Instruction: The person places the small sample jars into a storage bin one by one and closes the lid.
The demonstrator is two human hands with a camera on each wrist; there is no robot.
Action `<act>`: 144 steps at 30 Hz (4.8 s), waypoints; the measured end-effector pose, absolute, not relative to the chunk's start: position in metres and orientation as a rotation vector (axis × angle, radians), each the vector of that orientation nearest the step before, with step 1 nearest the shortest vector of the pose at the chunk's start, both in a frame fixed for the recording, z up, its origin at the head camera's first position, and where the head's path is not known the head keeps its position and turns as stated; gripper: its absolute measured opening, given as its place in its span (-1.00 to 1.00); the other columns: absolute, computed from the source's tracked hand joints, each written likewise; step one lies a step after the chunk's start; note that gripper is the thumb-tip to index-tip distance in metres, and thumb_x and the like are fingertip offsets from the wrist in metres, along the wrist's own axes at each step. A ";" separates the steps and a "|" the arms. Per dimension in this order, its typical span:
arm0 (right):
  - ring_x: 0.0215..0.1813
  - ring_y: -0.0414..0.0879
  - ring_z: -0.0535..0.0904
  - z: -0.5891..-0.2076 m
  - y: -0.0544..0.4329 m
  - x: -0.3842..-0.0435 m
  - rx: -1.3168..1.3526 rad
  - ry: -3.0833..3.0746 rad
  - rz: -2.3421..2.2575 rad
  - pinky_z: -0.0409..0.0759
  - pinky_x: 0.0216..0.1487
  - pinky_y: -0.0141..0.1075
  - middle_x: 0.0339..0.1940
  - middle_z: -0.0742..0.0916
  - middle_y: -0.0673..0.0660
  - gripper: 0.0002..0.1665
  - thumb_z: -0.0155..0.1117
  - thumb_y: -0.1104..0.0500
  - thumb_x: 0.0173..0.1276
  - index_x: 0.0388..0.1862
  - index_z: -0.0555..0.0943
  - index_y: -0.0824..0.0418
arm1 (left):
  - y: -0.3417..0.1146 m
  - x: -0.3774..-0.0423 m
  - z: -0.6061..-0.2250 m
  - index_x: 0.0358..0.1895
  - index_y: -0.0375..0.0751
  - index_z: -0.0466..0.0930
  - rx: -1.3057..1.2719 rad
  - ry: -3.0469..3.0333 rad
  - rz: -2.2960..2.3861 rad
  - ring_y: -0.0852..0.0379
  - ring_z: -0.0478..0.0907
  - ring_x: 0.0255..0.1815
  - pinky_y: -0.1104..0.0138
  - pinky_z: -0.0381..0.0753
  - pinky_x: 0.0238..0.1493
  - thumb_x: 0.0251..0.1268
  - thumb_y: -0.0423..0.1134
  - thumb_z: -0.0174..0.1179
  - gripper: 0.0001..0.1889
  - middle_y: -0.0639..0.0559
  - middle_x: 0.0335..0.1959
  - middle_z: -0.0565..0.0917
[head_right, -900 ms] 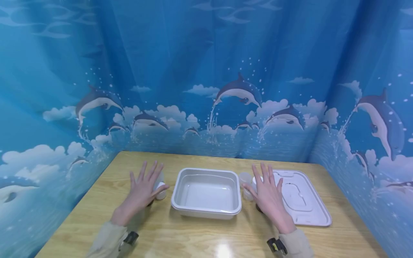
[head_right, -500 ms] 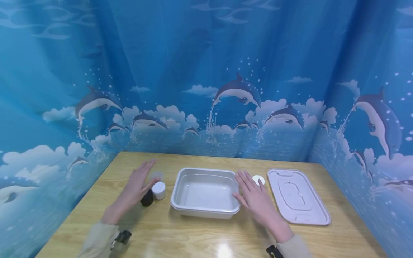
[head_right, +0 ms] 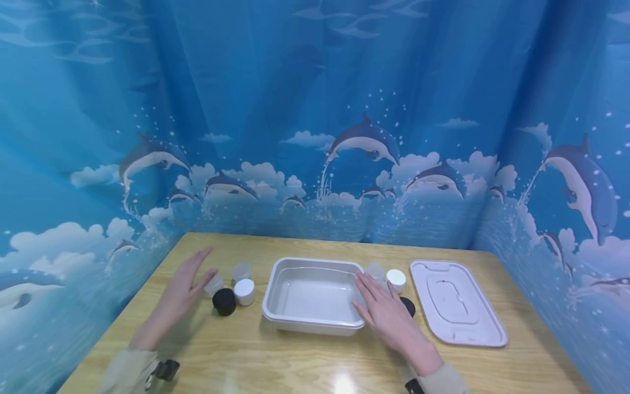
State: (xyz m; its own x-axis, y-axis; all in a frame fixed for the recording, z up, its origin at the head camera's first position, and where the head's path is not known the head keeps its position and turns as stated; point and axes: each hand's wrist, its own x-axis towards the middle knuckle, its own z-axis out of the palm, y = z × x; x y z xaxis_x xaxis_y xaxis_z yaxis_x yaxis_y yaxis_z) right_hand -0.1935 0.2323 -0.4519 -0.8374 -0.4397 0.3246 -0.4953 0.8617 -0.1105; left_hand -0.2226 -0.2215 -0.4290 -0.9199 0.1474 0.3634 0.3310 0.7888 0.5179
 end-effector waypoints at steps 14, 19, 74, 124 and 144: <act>0.44 0.16 0.45 -0.456 0.234 -0.198 0.769 -2.621 0.178 0.38 0.44 0.17 0.46 0.51 0.25 -0.36 0.20 0.06 0.51 0.45 0.43 0.34 | -0.243 -0.210 -0.448 0.43 -0.38 0.37 -0.331 -2.587 -0.963 -0.41 0.36 0.37 -0.31 0.32 0.36 0.52 -0.20 0.17 -0.47 -0.39 0.38 0.44; 0.43 0.18 0.46 -0.458 0.234 -0.197 0.783 -2.592 0.174 0.40 0.42 0.18 0.45 0.52 0.26 -0.37 0.19 0.07 0.51 0.43 0.44 0.36 | -0.247 -0.209 -0.455 0.39 -0.39 0.40 -0.335 -2.605 -1.060 -0.42 0.43 0.31 -0.32 0.40 0.29 0.46 -0.25 0.23 -0.47 -0.40 0.36 0.47; 0.26 0.18 0.61 -0.463 0.242 -0.202 0.929 -2.341 0.115 -0.34 0.61 -0.45 0.27 0.66 0.31 -0.50 0.09 0.11 0.53 0.26 0.58 0.43 | -0.163 -0.230 -0.405 0.39 -0.33 0.40 -0.134 -2.418 -1.651 -0.21 0.46 0.33 0.01 0.53 0.35 0.36 -0.34 0.33 -0.44 -0.31 0.29 0.53; 0.27 0.16 0.61 -0.463 0.241 -0.200 0.900 -2.348 0.104 -0.34 0.59 -0.46 0.28 0.66 0.29 -0.49 0.21 0.15 0.41 0.25 0.59 0.41 | 0.001 -0.242 -0.445 0.10 -0.26 0.59 -0.784 -2.797 -1.387 -0.05 0.67 0.02 0.18 0.70 0.06 0.09 -0.29 0.51 -0.52 -0.11 -0.02 0.72; 0.27 0.18 0.60 -0.460 0.240 -0.199 0.917 -2.342 0.098 -0.33 0.60 -0.44 0.28 0.65 0.30 -0.51 0.14 0.15 0.47 0.24 0.59 0.43 | 0.014 -0.248 -0.443 0.14 -0.20 0.63 -0.976 -3.066 -1.274 0.00 0.67 0.05 0.24 0.65 0.13 0.30 -0.16 0.39 -0.61 -0.11 0.06 0.71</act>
